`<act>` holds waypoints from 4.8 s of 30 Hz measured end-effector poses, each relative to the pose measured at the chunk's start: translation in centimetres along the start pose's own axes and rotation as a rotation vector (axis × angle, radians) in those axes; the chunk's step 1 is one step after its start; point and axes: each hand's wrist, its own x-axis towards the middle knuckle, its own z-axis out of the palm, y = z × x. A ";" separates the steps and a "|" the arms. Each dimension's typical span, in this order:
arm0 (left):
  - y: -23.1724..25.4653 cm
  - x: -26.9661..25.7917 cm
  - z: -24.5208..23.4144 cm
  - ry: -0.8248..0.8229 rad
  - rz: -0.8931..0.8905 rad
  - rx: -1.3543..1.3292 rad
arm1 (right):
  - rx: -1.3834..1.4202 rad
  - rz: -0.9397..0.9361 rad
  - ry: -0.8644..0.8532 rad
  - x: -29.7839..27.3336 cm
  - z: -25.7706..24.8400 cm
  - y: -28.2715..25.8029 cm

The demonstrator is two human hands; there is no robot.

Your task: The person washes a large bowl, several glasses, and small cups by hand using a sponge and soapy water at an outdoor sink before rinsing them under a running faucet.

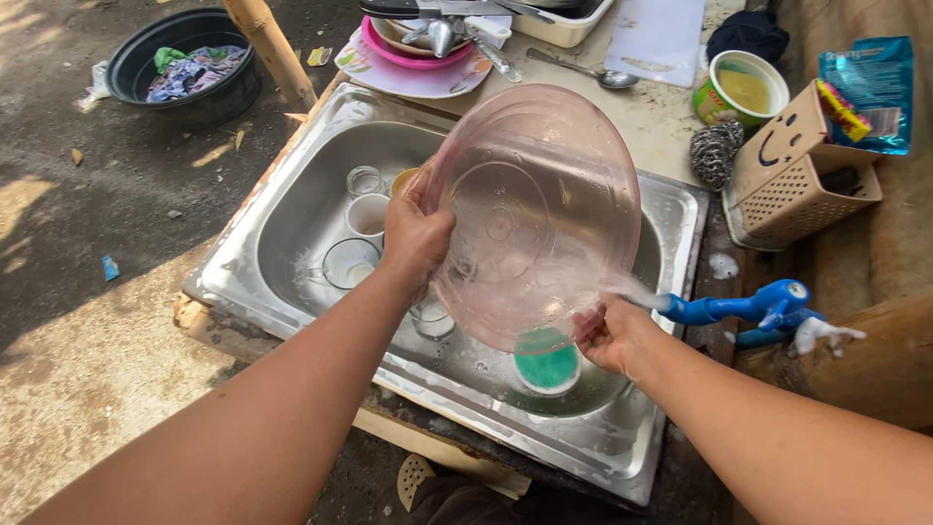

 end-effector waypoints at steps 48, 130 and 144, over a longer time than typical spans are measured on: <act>-4.2 -0.5 0.0 0.038 -0.897 0.155 | 0.279 -0.239 -0.304 -12.5 8.1 -16.4; -10.9 0.9 12.3 -0.572 -0.975 -0.229 | 0.308 0.358 -0.126 -7.5 0.1 -0.2; -10.7 -2.1 13.1 0.448 -1.292 -0.175 | -0.184 0.055 -0.198 -7.2 0.9 -1.3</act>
